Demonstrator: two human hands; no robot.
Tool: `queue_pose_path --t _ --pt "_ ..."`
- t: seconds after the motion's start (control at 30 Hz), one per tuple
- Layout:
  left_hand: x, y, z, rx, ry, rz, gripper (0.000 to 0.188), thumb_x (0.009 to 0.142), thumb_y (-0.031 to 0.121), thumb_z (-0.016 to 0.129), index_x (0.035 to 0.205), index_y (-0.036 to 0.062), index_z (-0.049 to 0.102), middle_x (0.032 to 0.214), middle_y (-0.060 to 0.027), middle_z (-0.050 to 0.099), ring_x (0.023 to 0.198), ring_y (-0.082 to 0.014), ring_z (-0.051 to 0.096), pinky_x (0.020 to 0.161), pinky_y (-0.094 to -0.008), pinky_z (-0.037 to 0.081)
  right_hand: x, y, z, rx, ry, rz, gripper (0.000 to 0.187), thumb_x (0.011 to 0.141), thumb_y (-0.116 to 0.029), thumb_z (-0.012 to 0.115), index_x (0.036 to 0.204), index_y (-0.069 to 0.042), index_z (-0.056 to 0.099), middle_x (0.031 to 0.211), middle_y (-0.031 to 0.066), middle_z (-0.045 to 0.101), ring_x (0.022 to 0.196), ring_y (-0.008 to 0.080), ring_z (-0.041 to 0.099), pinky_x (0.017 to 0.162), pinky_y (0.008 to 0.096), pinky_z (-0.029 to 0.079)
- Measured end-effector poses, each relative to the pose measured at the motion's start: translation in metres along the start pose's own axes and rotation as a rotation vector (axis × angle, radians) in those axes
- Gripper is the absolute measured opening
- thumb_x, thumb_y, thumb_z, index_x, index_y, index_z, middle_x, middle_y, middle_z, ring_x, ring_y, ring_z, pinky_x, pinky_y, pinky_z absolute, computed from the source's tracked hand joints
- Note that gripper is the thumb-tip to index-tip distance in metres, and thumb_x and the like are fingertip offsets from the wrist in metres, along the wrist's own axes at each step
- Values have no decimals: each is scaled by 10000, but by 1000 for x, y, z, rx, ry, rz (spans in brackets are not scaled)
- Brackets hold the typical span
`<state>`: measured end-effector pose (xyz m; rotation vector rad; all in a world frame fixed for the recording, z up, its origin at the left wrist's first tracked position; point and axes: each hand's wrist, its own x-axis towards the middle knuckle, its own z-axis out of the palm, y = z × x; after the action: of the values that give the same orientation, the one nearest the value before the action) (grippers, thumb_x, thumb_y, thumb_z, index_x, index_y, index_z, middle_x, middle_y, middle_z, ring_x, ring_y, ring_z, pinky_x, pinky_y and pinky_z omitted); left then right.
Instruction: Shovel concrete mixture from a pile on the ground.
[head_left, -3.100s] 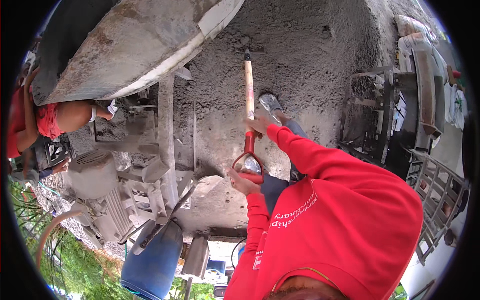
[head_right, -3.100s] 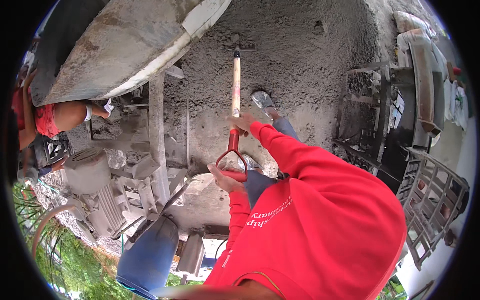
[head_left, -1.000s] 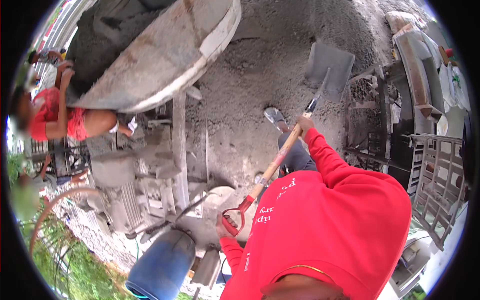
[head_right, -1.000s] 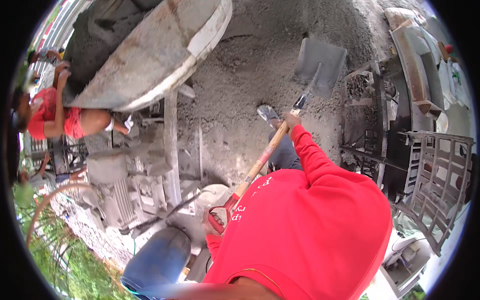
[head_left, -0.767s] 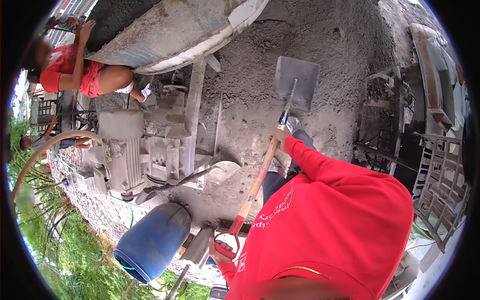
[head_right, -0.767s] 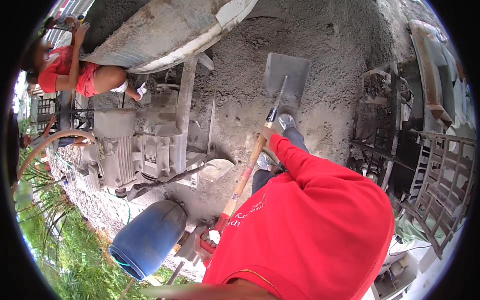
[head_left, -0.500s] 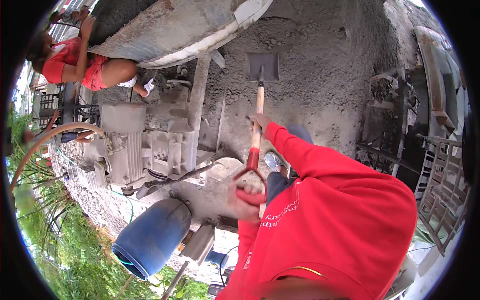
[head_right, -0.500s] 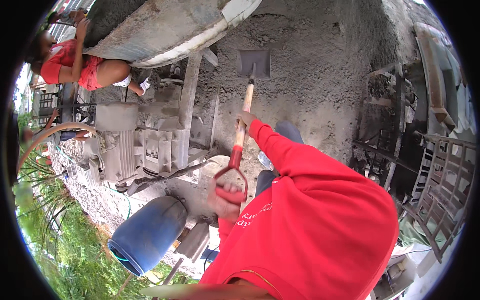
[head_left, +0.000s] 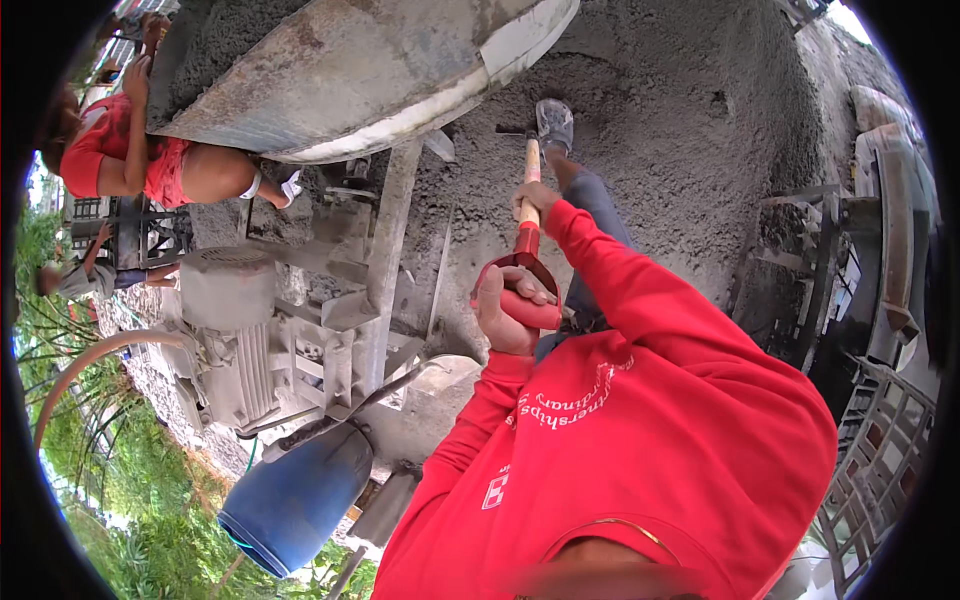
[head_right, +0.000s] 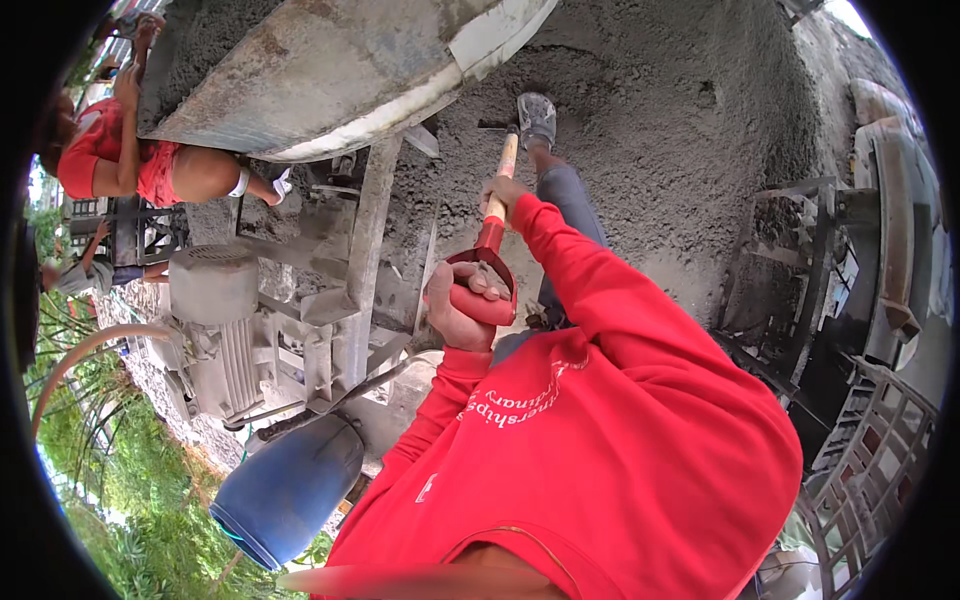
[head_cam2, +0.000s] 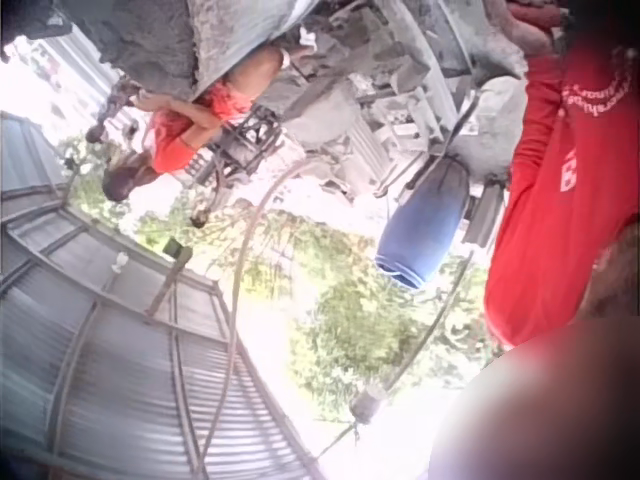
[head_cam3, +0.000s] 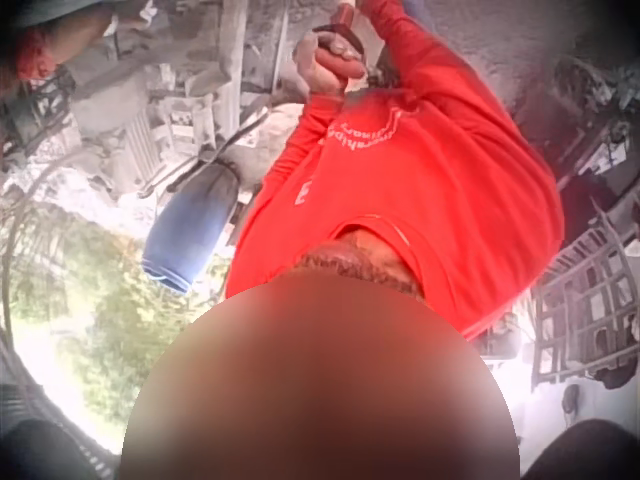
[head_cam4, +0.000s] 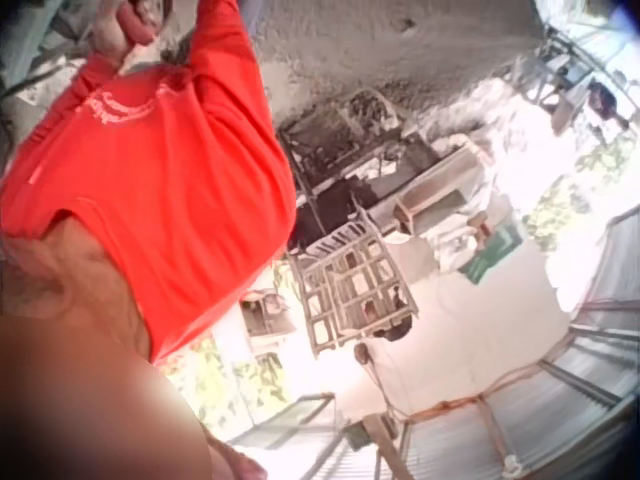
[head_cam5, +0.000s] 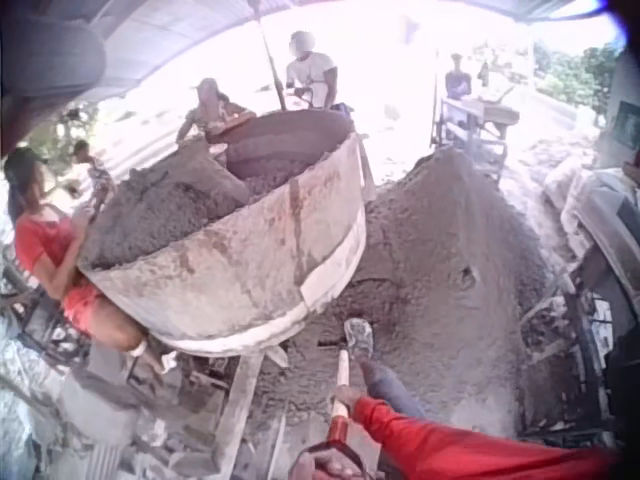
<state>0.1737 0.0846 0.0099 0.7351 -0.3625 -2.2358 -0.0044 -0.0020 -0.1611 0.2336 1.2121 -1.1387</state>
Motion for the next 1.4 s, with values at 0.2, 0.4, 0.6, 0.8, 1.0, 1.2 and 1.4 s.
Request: queue_pose_path --t 0.2,0.4,0.6,0.8,1.0,1.2,1.4 --pt "-29 -30 -19 -88 590 -65 364 893 412 519 839 52 510 612 -35 491 544 -181 497 562 -357 456 18 48 -26 -56 192 -60 104 750 -83 602 778 2 547 640 100 564 500 208 559 470 326 508" --pt "-20 -71 -56 112 935 123 501 853 544 530 775 50 508 515 -30 456 419 -155 445 398 -297 385 45 67 -49 -300 273 -36 273 746 -186 679 887 22 573 687 100 584 588 217 592 529 337 532" --pt "-69 -153 -234 320 1366 -12 575 827 590 542 760 19 558 591 -58 514 497 -148 474 468 -307 436 141 61 -102 -571 226 247 655 731 -512 667 1130 -3 559 1037 152 594 908 304 613 739 426 522" --pt "-41 -168 -247 245 1699 -76 662 815 674 441 713 23 501 539 -19 404 479 -144 421 442 -271 369 319 0 -101 -341 356 2 501 746 -453 687 990 -22 613 847 119 617 689 261 631 613 388 523" --pt "-55 -189 -214 251 1674 131 590 831 610 465 634 54 454 513 -10 382 423 -129 374 396 -276 345 351 -1 -137 -298 279 -91 173 738 -133 629 610 -75 528 548 60 525 436 169 490 433 332 389" --pt "-129 -178 -124 438 1691 78 646 834 620 451 679 16 622 530 -44 519 461 -139 482 411 -289 408 253 40 -168 -256 162 46 157 734 -93 595 605 -69 508 556 62 523 445 179 502 417 335 402" --pt "-109 -131 -74 499 1646 45 627 838 614 455 699 23 617 547 -39 518 482 -137 486 422 -289 414 126 82 -161 -153 163 246 123 745 -89 607 648 -34 555 566 97 550 459 199 531 436 328 445"
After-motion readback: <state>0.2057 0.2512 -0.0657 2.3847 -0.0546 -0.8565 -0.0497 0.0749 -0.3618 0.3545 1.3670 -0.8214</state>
